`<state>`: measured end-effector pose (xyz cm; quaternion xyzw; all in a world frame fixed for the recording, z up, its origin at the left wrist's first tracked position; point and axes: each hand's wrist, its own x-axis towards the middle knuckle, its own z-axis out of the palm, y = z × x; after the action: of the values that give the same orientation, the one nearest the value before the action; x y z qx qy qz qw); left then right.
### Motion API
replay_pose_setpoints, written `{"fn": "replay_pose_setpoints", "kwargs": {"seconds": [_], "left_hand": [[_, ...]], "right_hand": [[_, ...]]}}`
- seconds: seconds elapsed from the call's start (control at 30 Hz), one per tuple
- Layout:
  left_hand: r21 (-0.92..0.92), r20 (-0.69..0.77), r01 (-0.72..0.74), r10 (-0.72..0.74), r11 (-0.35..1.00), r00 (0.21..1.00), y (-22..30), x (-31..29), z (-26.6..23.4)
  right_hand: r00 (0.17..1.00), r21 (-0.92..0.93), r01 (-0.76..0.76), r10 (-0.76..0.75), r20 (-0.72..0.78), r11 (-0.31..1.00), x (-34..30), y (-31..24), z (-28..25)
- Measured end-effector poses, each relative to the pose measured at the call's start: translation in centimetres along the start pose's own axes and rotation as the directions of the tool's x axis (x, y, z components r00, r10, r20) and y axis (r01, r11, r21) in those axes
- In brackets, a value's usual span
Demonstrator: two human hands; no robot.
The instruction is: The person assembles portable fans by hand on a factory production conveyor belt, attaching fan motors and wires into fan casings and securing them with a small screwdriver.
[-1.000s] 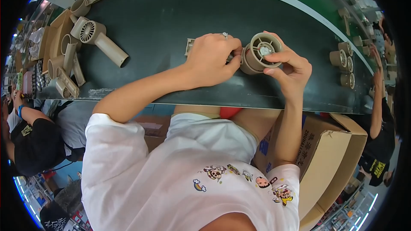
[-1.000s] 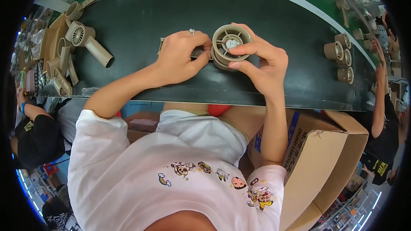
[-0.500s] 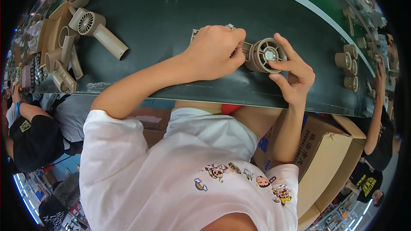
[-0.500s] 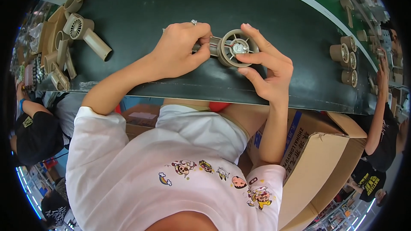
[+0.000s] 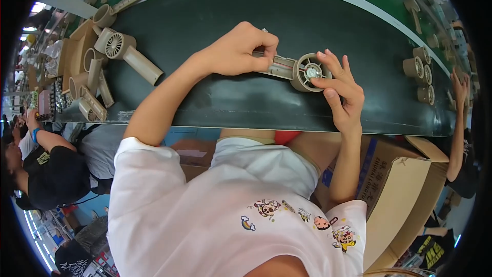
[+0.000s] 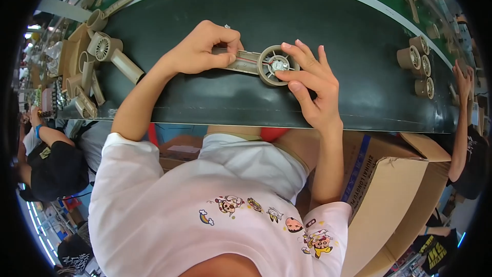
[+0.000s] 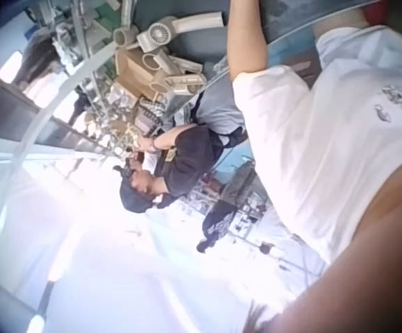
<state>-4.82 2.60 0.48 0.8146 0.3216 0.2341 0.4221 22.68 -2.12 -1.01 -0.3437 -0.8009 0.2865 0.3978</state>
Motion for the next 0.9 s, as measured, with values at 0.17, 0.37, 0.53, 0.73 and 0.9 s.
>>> {"fn": "replay_pose_setpoints", "kwargs": {"seconds": [0.17, 0.37, 0.53, 0.73, 0.9], "left_hand": [[-0.002, -0.060, -0.055, 0.055, 0.998, 0.997, -0.1, 0.3, 0.3], [0.023, -0.038, -0.013, 0.014, 1.000, 0.999, 0.9, 0.1, -0.1], [0.172, -0.003, 0.025, -0.024, 0.985, 1.000, 2.1, -0.9, 0.0], [0.248, -0.143, 0.084, -0.049, 0.965, 0.988, 1.5, -2.0, 0.2], [0.473, -0.509, 0.256, 0.025, 0.843, 0.860, -2.1, 0.8, -2.6]], "right_hand": [[0.998, -0.012, 0.000, -0.001, -0.063, 1.000, -0.2, -0.1, 0.1], [0.998, -0.097, 0.013, -0.019, -0.058, 0.995, -0.1, -0.6, -0.2], [0.996, -0.109, 0.037, -0.046, -0.072, 0.993, -0.3, -1.1, -0.2], [0.998, -0.152, 0.068, -0.067, 0.010, 0.986, -0.4, -1.1, -0.4], [0.994, -0.057, 0.022, -0.028, -0.109, 0.998, -1.4, -0.1, -0.6]]}}
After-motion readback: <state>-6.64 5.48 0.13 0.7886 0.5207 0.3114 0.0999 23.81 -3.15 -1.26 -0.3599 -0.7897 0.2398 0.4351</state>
